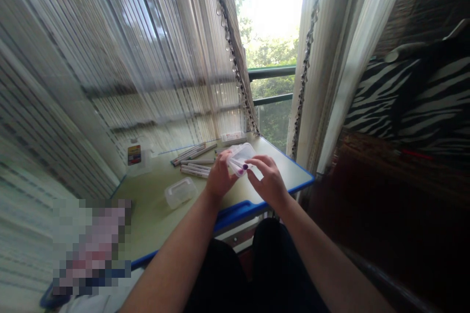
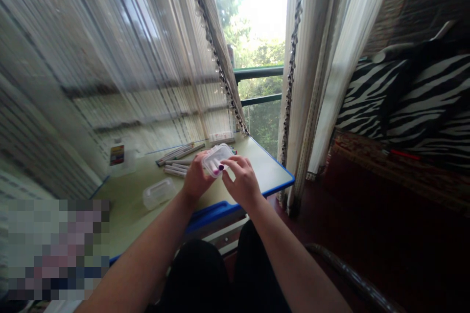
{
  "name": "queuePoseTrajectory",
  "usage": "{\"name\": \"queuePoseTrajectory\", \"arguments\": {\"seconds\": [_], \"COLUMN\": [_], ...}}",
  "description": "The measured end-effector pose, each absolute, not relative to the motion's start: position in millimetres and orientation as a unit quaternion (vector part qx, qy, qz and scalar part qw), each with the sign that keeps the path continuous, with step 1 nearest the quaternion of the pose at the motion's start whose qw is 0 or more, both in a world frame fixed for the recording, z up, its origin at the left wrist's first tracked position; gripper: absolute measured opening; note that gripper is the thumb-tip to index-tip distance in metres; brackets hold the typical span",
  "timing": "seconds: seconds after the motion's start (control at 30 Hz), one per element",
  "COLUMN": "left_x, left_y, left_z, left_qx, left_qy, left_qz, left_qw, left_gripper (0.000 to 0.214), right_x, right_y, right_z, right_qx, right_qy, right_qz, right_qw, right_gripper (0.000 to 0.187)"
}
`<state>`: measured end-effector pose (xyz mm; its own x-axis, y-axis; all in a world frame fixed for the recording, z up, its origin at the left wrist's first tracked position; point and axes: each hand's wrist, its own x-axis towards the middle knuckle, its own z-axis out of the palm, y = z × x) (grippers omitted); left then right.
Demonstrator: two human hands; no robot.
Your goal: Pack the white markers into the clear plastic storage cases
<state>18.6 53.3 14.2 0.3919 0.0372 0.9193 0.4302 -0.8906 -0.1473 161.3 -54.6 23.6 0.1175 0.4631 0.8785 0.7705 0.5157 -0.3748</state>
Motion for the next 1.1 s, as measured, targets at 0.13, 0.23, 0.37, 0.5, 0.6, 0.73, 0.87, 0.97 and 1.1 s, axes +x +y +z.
{"name": "queuePoseTrajectory", "arguments": {"seconds": [0.13,0.23,0.37,0.5,0.6,0.73,0.87,0.97,1.1], "left_x": [18.2,17.9,18.5,19.3,18.9,18.0,18.3,18.9,19.0], "left_y": [53.9,54.6,54.4,53.4,53.3,54.2,54.4,53.3,51.7], "left_z": [13.7,13.1,13.2,14.0,14.3,13.9,13.6,14.2,15.2], "left_qx": [-0.815,-0.816,-0.811,-0.801,-0.8,-0.801,-0.794,-0.792,-0.795], "left_qy": [-0.145,-0.151,-0.151,-0.159,-0.164,-0.164,-0.168,-0.169,-0.17], "left_qz": [-0.532,-0.531,-0.535,-0.544,-0.542,-0.542,-0.548,-0.55,-0.55], "left_qw": [0.181,0.174,0.18,0.192,0.197,0.194,0.201,0.203,0.194], "left_gripper": [0.056,0.055,0.055,0.056,0.057,0.055,0.055,0.056,0.058], "right_x": [161.5,161.4,161.7,163.7,164.7,163.2,160.9,160.3,160.0], "right_y": [-54.1,-53.4,-52.4,-50.6,-48.4,-46.9,-48.7,-49.9,-49.6], "right_z": [23.6,23.6,22.8,21.8,21.4,21.7,22.2,22.2,23.0], "right_qx": [-0.472,-0.469,-0.47,-0.478,-0.47,-0.467,-0.472,-0.476,-0.483], "right_qy": [-0.653,-0.653,-0.662,-0.649,-0.653,-0.652,-0.639,-0.631,-0.631], "right_qz": [-0.124,-0.121,-0.114,-0.104,-0.101,-0.108,-0.126,-0.133,-0.129], "right_qw": [0.579,0.582,0.573,0.583,0.585,0.588,0.595,0.598,0.593], "right_gripper": [0.018,0.015,0.018,0.021,0.019,0.014,0.015,0.015,0.015]}}
